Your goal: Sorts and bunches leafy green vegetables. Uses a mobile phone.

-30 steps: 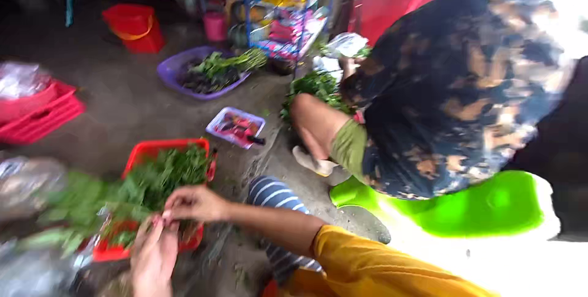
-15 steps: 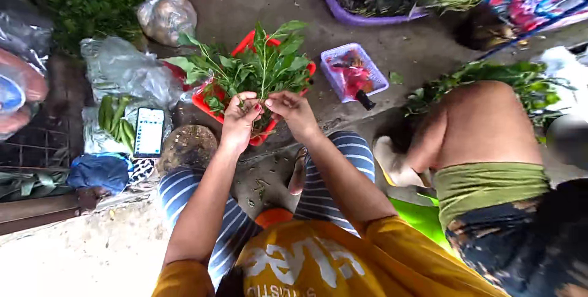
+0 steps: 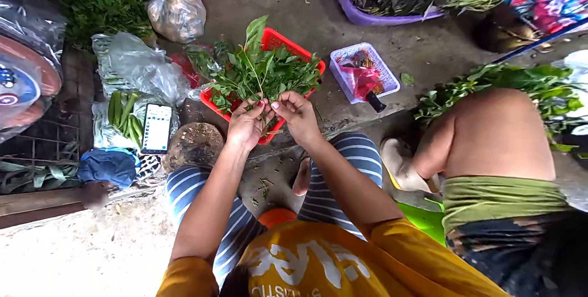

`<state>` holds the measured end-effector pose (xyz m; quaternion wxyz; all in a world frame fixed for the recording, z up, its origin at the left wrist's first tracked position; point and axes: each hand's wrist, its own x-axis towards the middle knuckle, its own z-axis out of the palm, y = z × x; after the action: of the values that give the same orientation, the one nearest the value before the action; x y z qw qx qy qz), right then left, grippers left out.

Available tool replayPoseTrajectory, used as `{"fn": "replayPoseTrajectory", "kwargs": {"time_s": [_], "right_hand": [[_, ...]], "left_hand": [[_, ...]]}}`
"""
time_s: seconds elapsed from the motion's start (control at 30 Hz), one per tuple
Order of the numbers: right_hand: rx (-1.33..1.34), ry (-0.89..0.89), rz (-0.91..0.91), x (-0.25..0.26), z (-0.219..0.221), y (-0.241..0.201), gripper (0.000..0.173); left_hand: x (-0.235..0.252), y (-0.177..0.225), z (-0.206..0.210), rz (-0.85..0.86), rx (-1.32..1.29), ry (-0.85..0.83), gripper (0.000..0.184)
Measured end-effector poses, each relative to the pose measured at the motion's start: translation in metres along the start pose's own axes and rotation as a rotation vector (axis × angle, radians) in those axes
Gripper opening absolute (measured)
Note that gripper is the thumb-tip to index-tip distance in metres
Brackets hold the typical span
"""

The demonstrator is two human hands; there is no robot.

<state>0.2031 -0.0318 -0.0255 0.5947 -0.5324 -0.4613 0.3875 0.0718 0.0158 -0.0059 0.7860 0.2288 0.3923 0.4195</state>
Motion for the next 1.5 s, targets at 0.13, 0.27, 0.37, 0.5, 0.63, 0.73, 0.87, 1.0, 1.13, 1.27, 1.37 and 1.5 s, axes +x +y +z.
{"fn": "replayPoseTrajectory", "kwargs": {"time_s": [0.13, 0.27, 0.37, 0.5, 0.63, 0.73, 0.87, 1.0, 1.13, 1.27, 1.37, 1.5], "right_hand": [[-0.432, -0.014, -0.399, -0.005, 0.0, 0.002, 0.011], [-0.608, -0.062, -0.742, -0.011, 0.005, 0.004, 0.017], [-0.583, -0.313, -0.516, -0.017, -0.006, -0.013, 0.012], [-0.756, -0.854, 0.164, -0.004, -0.037, -0.039, 0.026], [-0.728, -0.469, 0.093, 0.002, -0.046, -0.022, 0.038], [-0.463, -0.212, 0.081, -0.001, -0.037, -0.029, 0.033], [-0.21, -0.08, 0.174, -0.006, -0.023, -0.025, 0.03], [0.103, 0.062, 0.157, 0.003, -0.019, -0.005, 0.012], [0.344, 0.115, 0.232, 0.006, -0.024, -0.006, 0.01], [0.364, 0.125, 0.208, 0.007, -0.025, -0.007, 0.012], [0.344, 0.135, 0.196, 0.009, -0.026, -0.007, 0.012], [0.279, 0.142, 0.192, 0.009, -0.023, -0.003, 0.006]], "left_hand": [[0.007, -0.002, -0.001, -0.037, -0.043, 0.025, 0.018], [0.021, 0.007, -0.008, 0.049, -0.105, 0.135, 0.013], [0.016, 0.015, -0.009, 0.13, 0.021, 0.11, 0.016], [0.006, 0.01, -0.01, 0.255, 0.387, -0.007, 0.029], [-0.002, 0.0, -0.008, 0.31, 0.745, -0.144, 0.042], [-0.009, -0.007, 0.0, 0.327, 0.94, -0.22, 0.051], [-0.012, -0.015, 0.004, 0.404, 1.212, -0.333, 0.059], [-0.013, -0.012, 0.003, 0.338, 1.082, -0.379, 0.061], [-0.013, -0.003, -0.001, 0.212, 0.707, -0.375, 0.055], [-0.01, -0.002, -0.004, 0.145, 0.624, -0.295, 0.042], [-0.011, -0.002, -0.002, 0.123, 0.627, -0.255, 0.039], [-0.014, -0.006, 0.002, 0.129, 0.668, -0.265, 0.043]]}}
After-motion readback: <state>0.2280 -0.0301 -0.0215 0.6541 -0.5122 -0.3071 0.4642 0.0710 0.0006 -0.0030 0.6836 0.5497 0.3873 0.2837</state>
